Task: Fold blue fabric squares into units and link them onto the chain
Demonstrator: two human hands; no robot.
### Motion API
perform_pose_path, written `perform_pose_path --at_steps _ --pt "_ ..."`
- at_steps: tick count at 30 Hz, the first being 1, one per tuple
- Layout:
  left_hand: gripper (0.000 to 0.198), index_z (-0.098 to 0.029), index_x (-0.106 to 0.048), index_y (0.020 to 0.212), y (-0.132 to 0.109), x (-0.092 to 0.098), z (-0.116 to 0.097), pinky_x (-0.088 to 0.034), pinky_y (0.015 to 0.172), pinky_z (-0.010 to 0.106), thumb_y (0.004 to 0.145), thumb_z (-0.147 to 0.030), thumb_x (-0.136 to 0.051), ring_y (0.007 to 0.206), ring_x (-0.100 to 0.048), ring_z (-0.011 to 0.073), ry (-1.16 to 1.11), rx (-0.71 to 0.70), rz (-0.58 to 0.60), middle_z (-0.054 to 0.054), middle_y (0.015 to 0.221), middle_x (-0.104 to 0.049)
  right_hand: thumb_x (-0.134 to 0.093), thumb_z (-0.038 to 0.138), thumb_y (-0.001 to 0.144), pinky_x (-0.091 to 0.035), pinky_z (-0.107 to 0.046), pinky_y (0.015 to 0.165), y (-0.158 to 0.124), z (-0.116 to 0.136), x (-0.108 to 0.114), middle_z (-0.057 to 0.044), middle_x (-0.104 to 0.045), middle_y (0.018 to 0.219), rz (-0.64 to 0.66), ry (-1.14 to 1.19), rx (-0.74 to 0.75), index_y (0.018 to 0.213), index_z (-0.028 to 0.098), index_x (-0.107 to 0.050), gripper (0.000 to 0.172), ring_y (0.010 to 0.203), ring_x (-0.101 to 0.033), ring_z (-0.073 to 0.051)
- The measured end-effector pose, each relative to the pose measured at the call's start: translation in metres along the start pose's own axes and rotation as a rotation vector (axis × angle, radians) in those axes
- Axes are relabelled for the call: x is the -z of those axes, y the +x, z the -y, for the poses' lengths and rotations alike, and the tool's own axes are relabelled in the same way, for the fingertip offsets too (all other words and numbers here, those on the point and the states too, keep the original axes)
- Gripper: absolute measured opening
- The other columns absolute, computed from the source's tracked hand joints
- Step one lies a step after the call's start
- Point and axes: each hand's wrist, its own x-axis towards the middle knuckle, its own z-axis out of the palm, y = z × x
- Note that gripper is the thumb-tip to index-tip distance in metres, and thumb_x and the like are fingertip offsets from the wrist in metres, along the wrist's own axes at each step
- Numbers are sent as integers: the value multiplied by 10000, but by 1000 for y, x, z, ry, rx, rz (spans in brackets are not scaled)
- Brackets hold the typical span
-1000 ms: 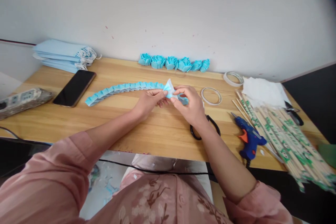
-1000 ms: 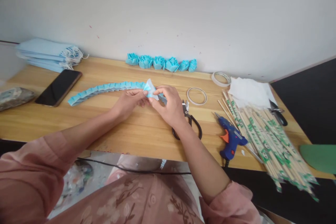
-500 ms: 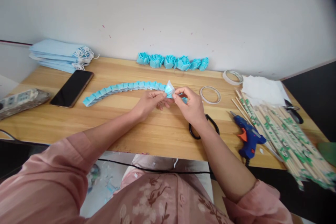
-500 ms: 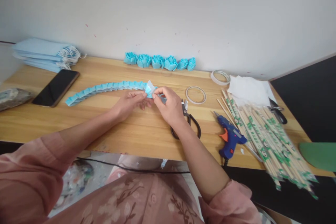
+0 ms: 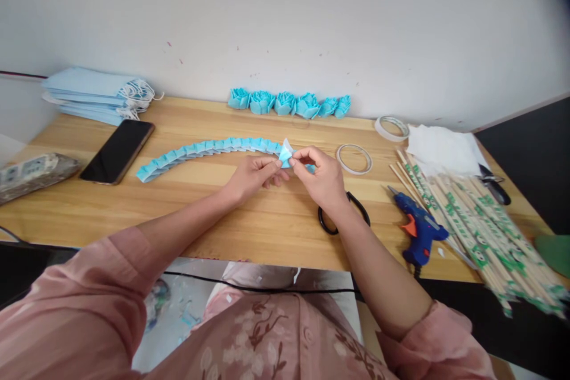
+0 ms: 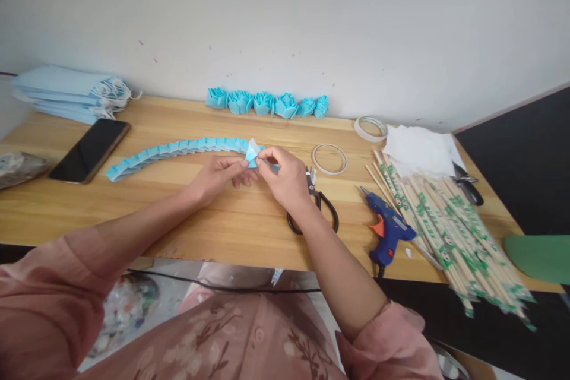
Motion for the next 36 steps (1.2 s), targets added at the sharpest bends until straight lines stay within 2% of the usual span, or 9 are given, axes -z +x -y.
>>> perform_pose_path --at_steps 4,8,10,16,20,25,28,36 --pt "381 -141 -711 735 0 -2 -3 -428 554 210 869 -483 -610 571 -553 93 71 15 -43 57 705 -725 -659 265 811 -522 -325 775 1 -3 -1 3 -742 837 12 86 -59 855 238 -650 53 764 -675 -159" --pt "383 -147 -687 705 1 -2 -3 -415 531 210 876 -475 -592 529 -518 85 79 10 -54 38 648 -689 -661 291 827 -528 -318 777 2 -7 -2 8 -738 848 68 269 -134 1116 233 -620 298 772 -680 -149" --pt "383 -146 -681 702 1 -2 -2 -416 528 211 876 -474 -588 534 -527 87 56 13 -54 44 661 -698 -658 297 833 -528 -325 789 2 -9 -2 3 -739 863 94 317 -150 1189 228 -598 368 790 -683 -152" --pt "356 -144 -671 677 2 -2 -4 -413 520 211 876 -424 -580 521 -520 84 34 31 -70 45 653 -701 -642 274 820 -529 -342 803 3 -8 -2 -5 -735 873 104 314 -157 1205 234 -588 391 807 -680 -162" --pt "351 -143 -672 662 2 -2 -5 -397 507 208 875 -405 -576 515 -515 86 49 38 -94 39 615 -676 -621 262 816 -525 -334 795 3 -7 -1 0 -738 887 108 318 -157 1167 243 -585 354 812 -684 -158" --pt "346 -144 -672 656 1 -1 -4 -390 509 205 878 -390 -572 512 -506 84 52 37 -101 33 600 -662 -654 342 823 -503 -307 739 3 -8 -1 -10 -721 874 67 280 -158 950 229 -627 172 802 -664 -153" --pt "339 -143 -679 654 1 -1 -5 -389 513 205 884 -363 -560 509 -509 83 48 40 -107 34 597 -666 -685 368 810 -502 -309 744 3 -7 -1 -10 -716 845 68 257 -170 889 225 -646 168 776 -650 -152" --pt "312 -139 -674 641 1 -3 -7 -390 508 206 876 -314 -567 511 -525 83 19 60 -118 43 629 -696 -676 349 803 -430 -286 636 1 -5 -1 19 -666 700 67 172 -174 723 214 -634 162 636 -554 -123"
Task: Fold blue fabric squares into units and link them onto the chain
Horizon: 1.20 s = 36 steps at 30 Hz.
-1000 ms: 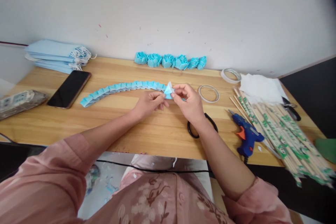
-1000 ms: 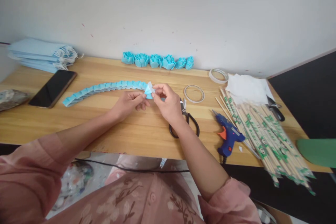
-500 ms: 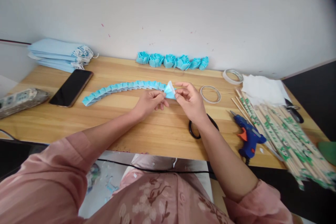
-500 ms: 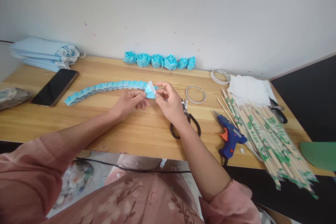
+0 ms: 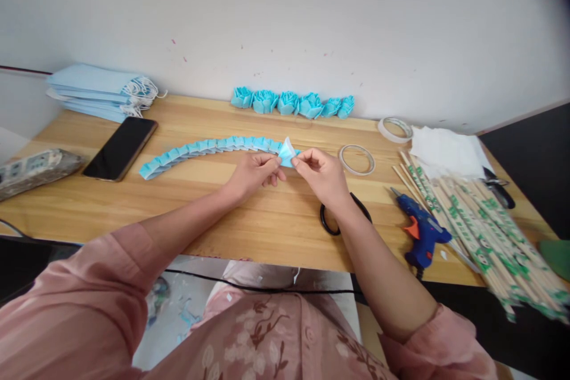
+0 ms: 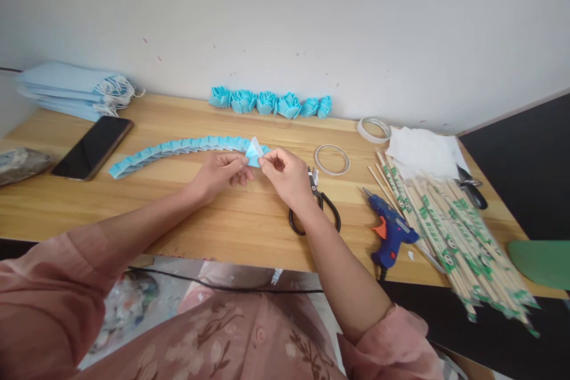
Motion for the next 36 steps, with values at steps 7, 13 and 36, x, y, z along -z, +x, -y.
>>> perform_pose_path --at_steps 7,13,36 --pt "327 -140 -672 646 0 1 0 -378 504 199 891 -323 -557 503 -502 83 62 -10 -10 26 573 -640 -691 323 777 -438 -293 664 1 -2 -1 16 -661 719 2 47 -34 745 214 -617 135 662 -568 -127" --pt "331 -144 -659 656 -2 1 -1 -377 514 192 906 -318 -529 517 -509 83 133 -14 11 16 573 -626 -656 524 829 -453 -293 685 3 5 2 20 -610 715 59 215 -128 1015 211 -671 364 690 -559 -138" --pt "310 -161 -600 828 2 2 7 -401 480 191 806 -454 -698 545 -543 73 -119 -64 62 17 728 -685 -682 412 783 -316 -264 569 3 3 2 43 -520 615 23 216 -114 731 201 -625 224 588 -413 -100"
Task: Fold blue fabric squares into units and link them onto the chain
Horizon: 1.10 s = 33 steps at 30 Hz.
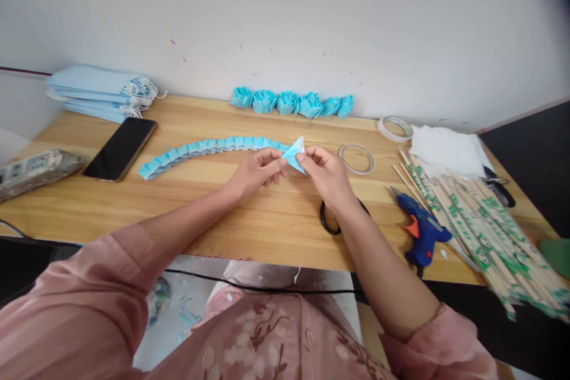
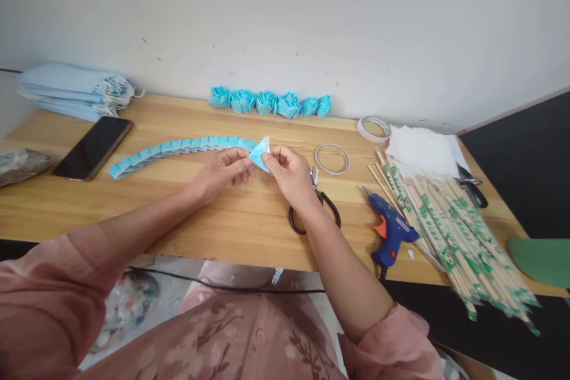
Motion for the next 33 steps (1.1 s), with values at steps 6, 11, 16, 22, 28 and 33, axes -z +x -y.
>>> perform_pose_path --at_steps 6,11,16,22,28,33 --pt "263 -149 -605 779 -1 0 -3 -398 490 185 777 -383 -724 542 -519 60 -23 -23 -19 8 704 -664 -690 407 781 -331 -268 583 -1 3 -1 42 -530 611 21 34 -7 710 203 -615 229 591 -426 -101" --pt "264 -157 -603 779 -1 1 -4 -419 506 191 796 -393 -719 540 -529 64 -87 -13 -19 2 694 -661 -687 415 794 -354 -273 616 -2 4 -2 39 -556 625 45 92 -15 717 205 -610 237 607 -452 -104" --pt "361 -159 -619 811 -1 1 -4 -413 478 198 832 -514 -681 548 -545 78 -37 -18 46 20 736 -680 -685 415 806 -349 -271 609 -3 2 -2 40 -544 633 58 55 -4 728 203 -605 240 612 -447 -104" --pt "429 -157 -617 713 -2 0 -4 -390 497 197 810 -566 -703 520 -509 70 47 -71 20 9 636 -646 -689 462 814 -365 -265 604 -4 1 -5 43 -529 639 106 10 14 730 208 -595 283 614 -447 -103" --pt "418 -166 -618 691 -5 -2 -7 -403 525 208 830 -556 -674 556 -539 86 150 -66 79 20 663 -667 -727 536 778 -419 -267 634 -4 -4 -4 24 -582 715 135 24 14 783 213 -629 338 672 -505 -119" --pt "383 -163 -618 686 -5 -1 -5 -434 562 216 838 -511 -674 557 -534 84 166 -80 139 12 645 -654 -728 511 773 -471 -275 652 -3 0 -4 19 -602 695 -15 55 17 741 215 -617 318 648 -530 -118"
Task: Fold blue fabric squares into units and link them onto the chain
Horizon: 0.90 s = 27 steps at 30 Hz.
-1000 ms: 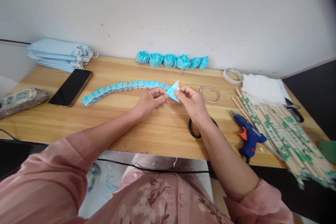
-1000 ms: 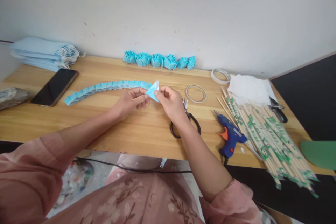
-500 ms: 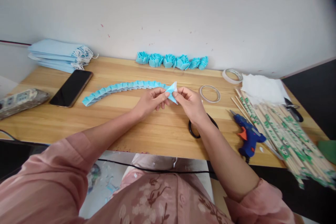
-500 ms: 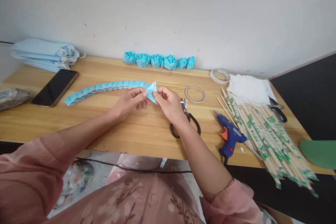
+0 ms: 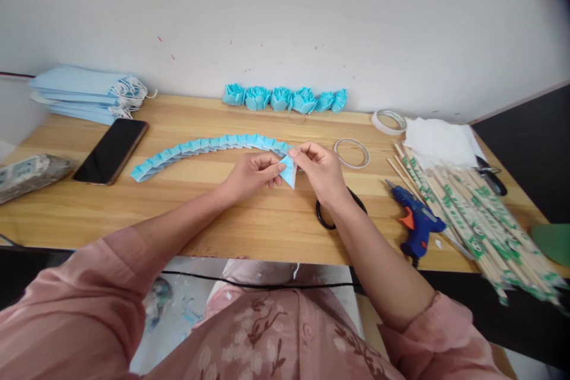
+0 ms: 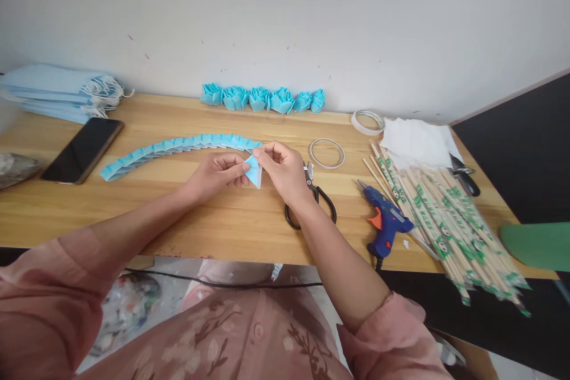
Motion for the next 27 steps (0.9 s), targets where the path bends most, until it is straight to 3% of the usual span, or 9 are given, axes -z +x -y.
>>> perform_pose_path --at_steps 5,8,11,15,20,27 --pt "397 -159 -622 669 1 0 1 -412 549 218 819 -520 -693 546 -515 82 -13 13 -39 10 630 -641 -709 529 792 -504 -268 666 2 3 3 3 -632 750 -89 137 -67 783 218 -638 319 680 -578 -122" --pt "390 -160 -617 669 1 1 0 -394 539 218 825 -510 -689 546 -510 81 -21 9 -113 12 633 -641 -632 602 844 -499 -277 653 1 3 4 -24 -656 782 35 157 -110 813 207 -667 398 713 -603 -141" --pt "378 -163 -608 666 2 1 0 -395 544 220 827 -496 -689 544 -511 81 -28 0 -152 13 632 -648 -627 598 854 -472 -280 651 -1 4 4 -10 -622 700 152 78 -108 696 202 -622 427 672 -566 -135" --pt "398 -165 -610 659 2 1 1 -389 534 220 810 -521 -704 536 -501 83 -23 1 -168 13 616 -641 -725 492 792 -414 -272 642 -2 4 4 30 -578 642 178 -41 -63 680 209 -607 327 631 -489 -114" --pt "408 -163 -638 685 3 2 3 -402 523 216 851 -536 -653 536 -521 84 -46 -7 -147 23 648 -662 -680 380 815 -370 -268 615 1 -1 5 44 -546 623 175 -70 -15 677 212 -578 240 610 -461 -105" --pt "386 -165 -632 699 4 3 2 -385 498 205 824 -526 -689 522 -507 79 -42 7 -158 14 634 -653 -665 377 824 -399 -267 607 0 0 2 45 -562 623 164 -63 3 729 217 -595 198 594 -492 -107"
